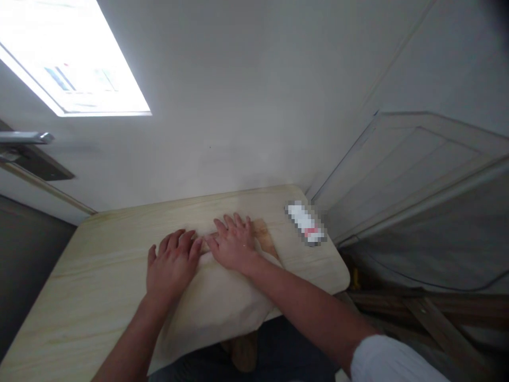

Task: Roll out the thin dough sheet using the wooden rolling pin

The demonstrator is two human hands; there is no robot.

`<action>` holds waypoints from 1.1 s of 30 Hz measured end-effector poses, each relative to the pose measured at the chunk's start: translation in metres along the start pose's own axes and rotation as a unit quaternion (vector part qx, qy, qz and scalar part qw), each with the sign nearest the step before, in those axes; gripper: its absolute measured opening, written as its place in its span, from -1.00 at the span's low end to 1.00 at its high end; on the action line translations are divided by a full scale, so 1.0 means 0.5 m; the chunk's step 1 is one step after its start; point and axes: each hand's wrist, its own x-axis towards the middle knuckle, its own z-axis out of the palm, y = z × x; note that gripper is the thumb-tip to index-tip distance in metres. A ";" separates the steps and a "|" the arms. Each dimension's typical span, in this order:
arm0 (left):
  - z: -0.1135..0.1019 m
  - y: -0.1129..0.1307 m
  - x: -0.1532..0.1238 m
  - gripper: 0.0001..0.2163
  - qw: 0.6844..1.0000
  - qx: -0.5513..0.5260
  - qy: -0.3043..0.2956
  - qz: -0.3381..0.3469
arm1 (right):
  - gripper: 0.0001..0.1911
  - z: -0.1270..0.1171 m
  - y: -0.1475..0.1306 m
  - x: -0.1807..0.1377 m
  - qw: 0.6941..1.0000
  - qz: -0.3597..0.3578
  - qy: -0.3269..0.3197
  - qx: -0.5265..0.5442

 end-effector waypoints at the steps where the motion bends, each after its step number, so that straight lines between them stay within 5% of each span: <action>1: 0.001 0.003 -0.009 -0.52 1.000 0.002 0.007 0.003 | -0.36 0.000 -0.001 -0.010 1.000 0.001 0.004 0.001; 15: 0.020 0.031 -0.151 -0.49 0.998 -0.036 0.044 -0.005 | -0.37 0.008 0.002 -0.169 0.998 -0.033 0.052 0.013; 33: 0.020 -0.010 0.026 -0.47 0.998 -0.045 0.004 -0.031 | -0.40 0.021 -0.007 0.022 0.998 0.013 0.014 -0.058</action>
